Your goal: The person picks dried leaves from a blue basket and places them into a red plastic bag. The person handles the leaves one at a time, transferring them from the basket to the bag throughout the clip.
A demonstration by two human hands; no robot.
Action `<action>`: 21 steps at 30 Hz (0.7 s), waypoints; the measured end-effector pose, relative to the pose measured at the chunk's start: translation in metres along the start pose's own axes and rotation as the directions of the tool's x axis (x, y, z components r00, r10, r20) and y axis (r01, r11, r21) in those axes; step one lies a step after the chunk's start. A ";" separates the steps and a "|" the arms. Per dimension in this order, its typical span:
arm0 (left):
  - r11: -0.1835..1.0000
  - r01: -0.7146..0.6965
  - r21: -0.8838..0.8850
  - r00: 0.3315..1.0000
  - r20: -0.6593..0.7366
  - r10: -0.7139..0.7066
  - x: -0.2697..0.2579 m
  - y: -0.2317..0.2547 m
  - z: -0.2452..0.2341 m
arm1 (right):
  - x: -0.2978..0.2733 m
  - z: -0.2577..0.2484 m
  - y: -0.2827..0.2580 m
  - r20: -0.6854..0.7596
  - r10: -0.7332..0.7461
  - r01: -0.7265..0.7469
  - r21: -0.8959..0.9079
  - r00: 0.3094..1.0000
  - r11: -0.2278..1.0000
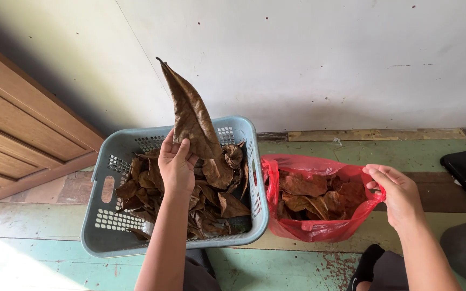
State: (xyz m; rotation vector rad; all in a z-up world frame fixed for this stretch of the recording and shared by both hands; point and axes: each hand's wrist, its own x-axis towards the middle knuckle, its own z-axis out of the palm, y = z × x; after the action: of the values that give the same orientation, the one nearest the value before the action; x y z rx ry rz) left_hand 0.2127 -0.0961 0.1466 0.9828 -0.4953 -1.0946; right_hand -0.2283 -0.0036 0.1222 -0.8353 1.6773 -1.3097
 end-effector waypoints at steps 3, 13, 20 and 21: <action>0.999 -0.037 0.004 0.998 0.043 0.037 0.000 -0.004 0.002 | -0.002 0.000 -0.002 -0.013 0.017 -0.017 0.010 1.000 1.000; 0.999 -0.038 -0.002 0.998 0.046 0.038 0.001 -0.016 0.003 | -0.001 -0.003 0.002 -0.012 0.013 -0.013 0.005 1.000 1.000; 0.998 -0.068 0.011 0.998 0.002 0.068 0.005 -0.021 -0.003 | -0.003 -0.001 0.000 -0.008 0.013 -0.013 0.006 1.000 1.000; 0.997 -0.073 0.014 0.997 -0.009 0.073 0.008 -0.023 -0.005 | -0.003 -0.001 0.001 -0.008 0.011 -0.011 0.007 1.000 1.000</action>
State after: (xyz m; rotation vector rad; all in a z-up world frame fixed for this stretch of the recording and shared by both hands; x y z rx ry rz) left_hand 0.2082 -0.1038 0.1235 0.9738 -0.5280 -1.0222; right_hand -0.2276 -0.0004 0.1223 -0.8173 1.6807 -1.3124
